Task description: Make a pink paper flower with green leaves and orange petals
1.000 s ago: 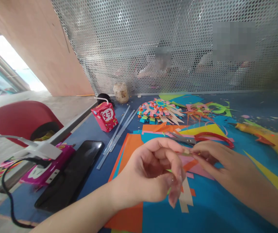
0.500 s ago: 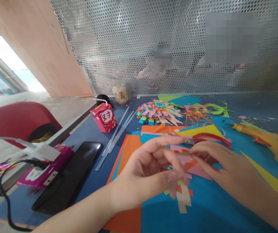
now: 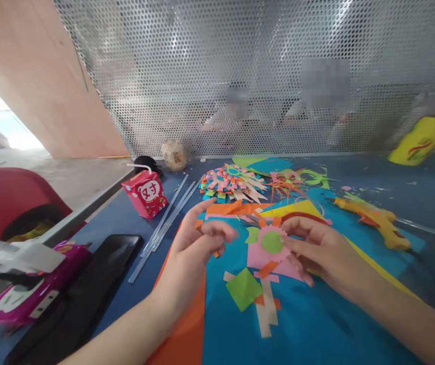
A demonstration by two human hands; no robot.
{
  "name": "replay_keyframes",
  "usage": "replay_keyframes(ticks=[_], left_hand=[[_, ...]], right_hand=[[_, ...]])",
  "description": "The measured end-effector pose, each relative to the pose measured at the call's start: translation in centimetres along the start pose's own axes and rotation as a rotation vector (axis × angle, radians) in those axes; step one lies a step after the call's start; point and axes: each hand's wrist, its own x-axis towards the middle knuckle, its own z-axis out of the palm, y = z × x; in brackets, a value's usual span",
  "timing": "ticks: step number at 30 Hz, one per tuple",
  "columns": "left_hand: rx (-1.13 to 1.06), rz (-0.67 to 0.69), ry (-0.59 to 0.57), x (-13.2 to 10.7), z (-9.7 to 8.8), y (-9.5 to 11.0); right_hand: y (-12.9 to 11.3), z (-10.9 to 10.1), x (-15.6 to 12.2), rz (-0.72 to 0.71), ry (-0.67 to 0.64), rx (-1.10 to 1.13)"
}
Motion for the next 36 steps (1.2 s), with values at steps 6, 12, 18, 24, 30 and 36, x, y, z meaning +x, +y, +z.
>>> replay_keyframes(ticks=[6,12,18,24,30,36], left_hand=[[0.055,0.039,0.038,0.8,-0.5,-0.2],[0.249,-0.127,0.008,1.0,0.1,-1.3],[0.206,-0.106,-0.139,0.8,0.5,-2.0],[0.200,-0.053,-0.145,0.8,0.4,-1.5],[0.292,-0.104,-0.146,0.6,0.4,-1.2],[0.283,-0.127,-0.148,0.6,0.5,-1.5]], right_hand=[[-0.4,0.3,0.0,0.057,0.003,0.180],[-0.7,0.5,-0.3,0.088,-0.083,0.193],[-0.4,0.8,-0.7,0.081,-0.216,0.137],[-0.1,1.1,-0.9,0.128,-0.268,0.061],[-0.2,0.9,-0.9,0.136,-0.305,0.031],[-0.1,1.1,-1.0,0.150,-0.374,-0.015]])
